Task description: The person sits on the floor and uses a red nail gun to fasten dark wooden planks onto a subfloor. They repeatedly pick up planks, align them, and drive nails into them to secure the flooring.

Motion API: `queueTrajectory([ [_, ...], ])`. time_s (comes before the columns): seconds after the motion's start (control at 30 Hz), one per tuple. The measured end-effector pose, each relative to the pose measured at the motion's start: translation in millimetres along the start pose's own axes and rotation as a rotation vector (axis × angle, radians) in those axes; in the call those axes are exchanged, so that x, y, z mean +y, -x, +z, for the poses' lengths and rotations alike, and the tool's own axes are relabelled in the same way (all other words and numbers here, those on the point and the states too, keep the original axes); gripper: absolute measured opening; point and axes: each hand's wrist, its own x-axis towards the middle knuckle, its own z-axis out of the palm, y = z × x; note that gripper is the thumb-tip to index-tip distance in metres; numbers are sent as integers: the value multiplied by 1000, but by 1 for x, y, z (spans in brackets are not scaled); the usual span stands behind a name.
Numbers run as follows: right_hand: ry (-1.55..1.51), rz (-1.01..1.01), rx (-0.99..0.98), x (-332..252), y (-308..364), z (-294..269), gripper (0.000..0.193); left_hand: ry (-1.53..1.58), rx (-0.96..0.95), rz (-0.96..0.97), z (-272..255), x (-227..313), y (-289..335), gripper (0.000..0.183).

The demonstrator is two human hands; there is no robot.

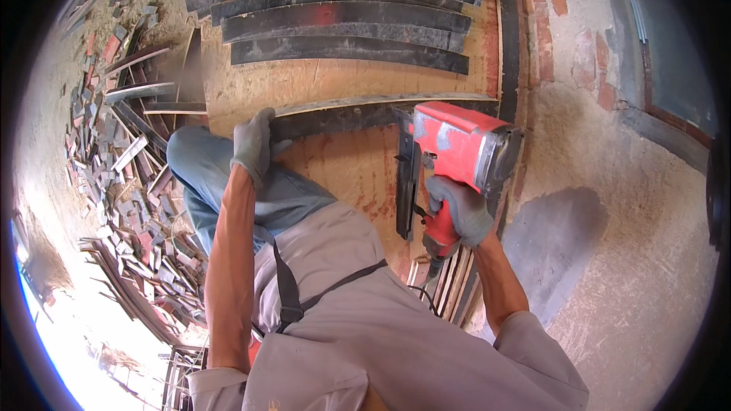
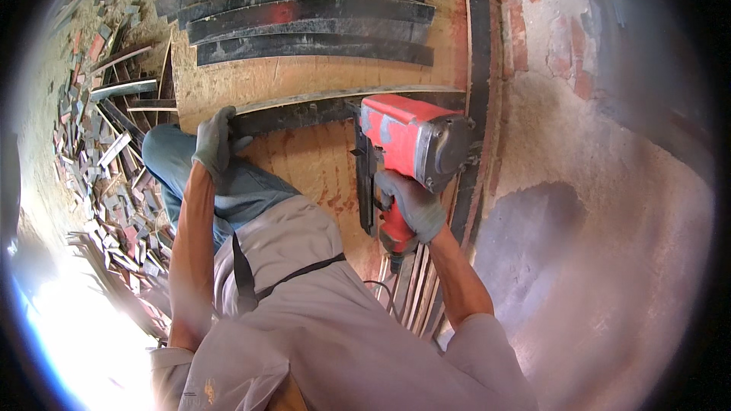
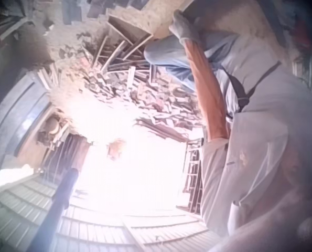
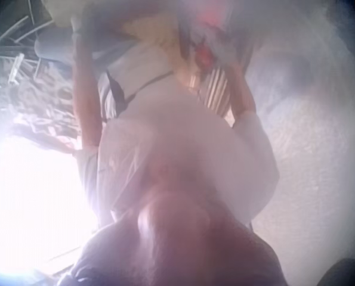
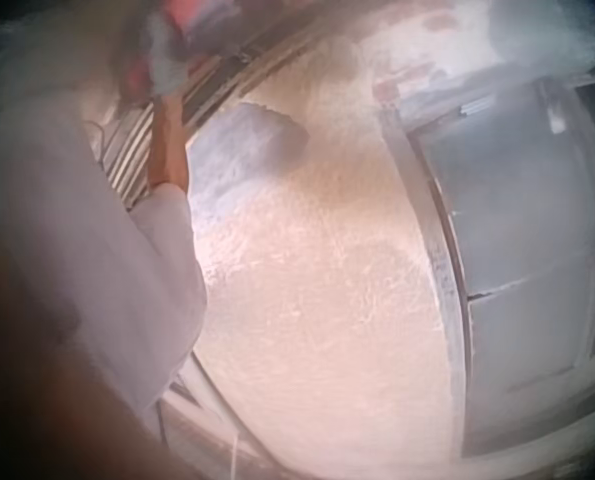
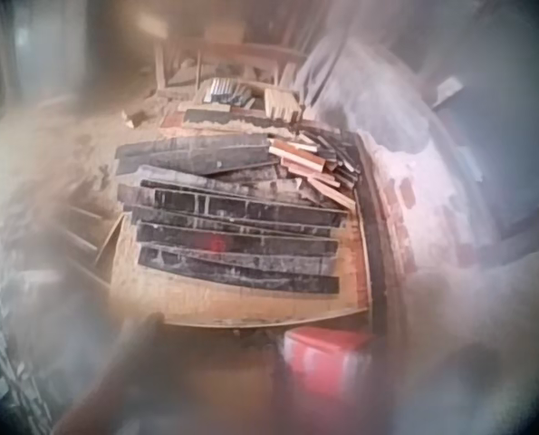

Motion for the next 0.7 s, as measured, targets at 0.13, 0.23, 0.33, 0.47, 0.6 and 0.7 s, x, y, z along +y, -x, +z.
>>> queueTrajectory([
  [0.13, -100, 44, -11, 3, -4, 2, 20, 95, 72, -166, 8, 12, 1, 27],
  [0.23, -110, 24, 9, 1, 2, 3, 20, 107, 62, -145, 11, 11, 4, 27],
  [0.33, -57, 77, -7, -10, 8, 6, 20, -13, -13, -62, 13, -1, 0, 28],
  [0.47, -12, 63, -30, -14, 12, 22, 20, 162, -35, -131, 27, -7, 10, 30],
  [0.6, 1, 53, -56, -11, 6, 32, 21, 86, -34, -102, 32, -11, 8, 29],
  [0.7, 19, 72, -65, -12, 1, 38, 22, 241, -9, -198, 34, -13, 5, 28],
])
